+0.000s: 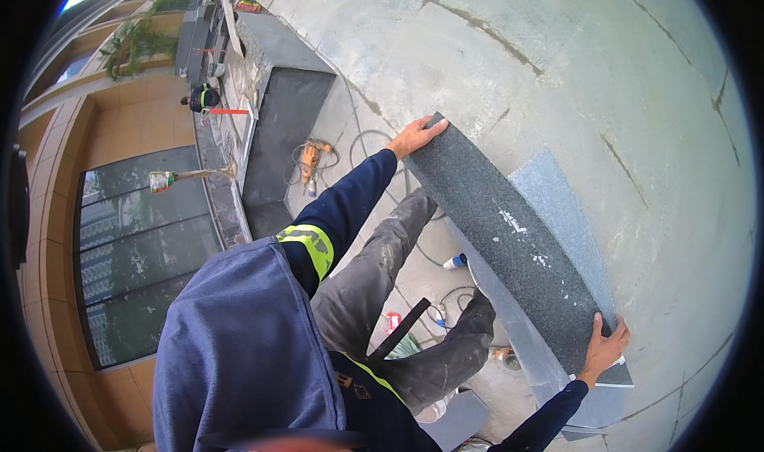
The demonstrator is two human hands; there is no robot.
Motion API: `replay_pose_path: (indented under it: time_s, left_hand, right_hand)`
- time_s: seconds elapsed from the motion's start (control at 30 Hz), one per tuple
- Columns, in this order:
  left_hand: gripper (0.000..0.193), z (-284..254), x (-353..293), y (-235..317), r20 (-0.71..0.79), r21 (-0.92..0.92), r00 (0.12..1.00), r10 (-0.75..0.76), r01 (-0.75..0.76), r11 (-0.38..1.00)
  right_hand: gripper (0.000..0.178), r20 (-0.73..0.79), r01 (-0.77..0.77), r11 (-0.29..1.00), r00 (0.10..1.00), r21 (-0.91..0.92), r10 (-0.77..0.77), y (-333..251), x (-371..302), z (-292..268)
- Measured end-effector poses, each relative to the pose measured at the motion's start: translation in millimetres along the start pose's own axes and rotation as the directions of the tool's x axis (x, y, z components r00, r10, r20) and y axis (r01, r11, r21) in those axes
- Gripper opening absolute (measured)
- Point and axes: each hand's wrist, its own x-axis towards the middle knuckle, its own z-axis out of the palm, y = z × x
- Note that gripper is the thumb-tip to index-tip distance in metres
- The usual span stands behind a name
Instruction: The person positions a stone slab, marks a cut line using a square and pencil, then uses an angle grinder to cut along the marked line. The slab is handled and repositioned during the process.
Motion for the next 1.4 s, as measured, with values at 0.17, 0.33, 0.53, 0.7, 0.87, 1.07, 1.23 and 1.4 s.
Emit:
replay_pose_path:
  time_s: [0.17,0.33,0.53,0.7,0.87,1.07,1.23,1.4]
  left_hand:
    - [0.108,16.9,-72.1,-32.2,-0.021,-0.600,0.964,-0.266,0.200,0.775]
    - [0.111,112.0,-126.6,-36.4,0.173,-0.984,0.975,-0.141,0.177,0.017]
    - [0.115,127.6,-112.2,-18.8,0.332,-0.941,0.913,-0.237,0.302,-0.155]
    - [0.106,89.0,-158.6,15.5,0.286,-0.953,0.952,-0.108,0.271,-0.134]
    - [0.088,12.9,-223.4,76.7,0.274,-0.950,0.958,-0.085,0.256,-0.176]
    - [0.072,-89.2,-294.8,125.7,0.118,-0.967,0.986,-0.116,0.087,-0.241]
    - [0.073,-231.3,-320.5,120.9,-0.017,-0.938,0.997,-0.081,-0.044,-0.345]
    - [0.071,-391.5,-316.1,109.6,-0.145,-0.899,0.989,0.010,-0.128,-0.419]
  right_hand:
    - [0.078,0.004,0.058,0.998,0.998,-0.002,-0.058,-44.7,-17.7,-14.4]
    - [0.078,0.046,0.372,0.910,0.921,0.184,-0.386,-165.5,17.1,-9.6]
    - [0.073,0.168,0.361,0.903,0.899,0.235,-0.403,-219.5,51.3,-30.0]
    - [0.082,0.446,0.150,0.976,0.871,0.158,-0.206,-167.4,33.6,-55.8]
    - [0.075,0.350,0.098,0.971,0.921,0.218,-0.172,-161.0,27.8,-69.0]
    - [0.070,0.154,0.205,0.940,0.955,0.273,-0.253,-202.0,-10.7,-149.1]
    - [0.074,0.046,0.276,0.947,0.957,0.164,-0.286,-333.9,-61.7,-280.3]
    - [0.070,0.081,0.265,0.960,0.959,0.090,-0.272,-518.8,-113.8,-408.1]
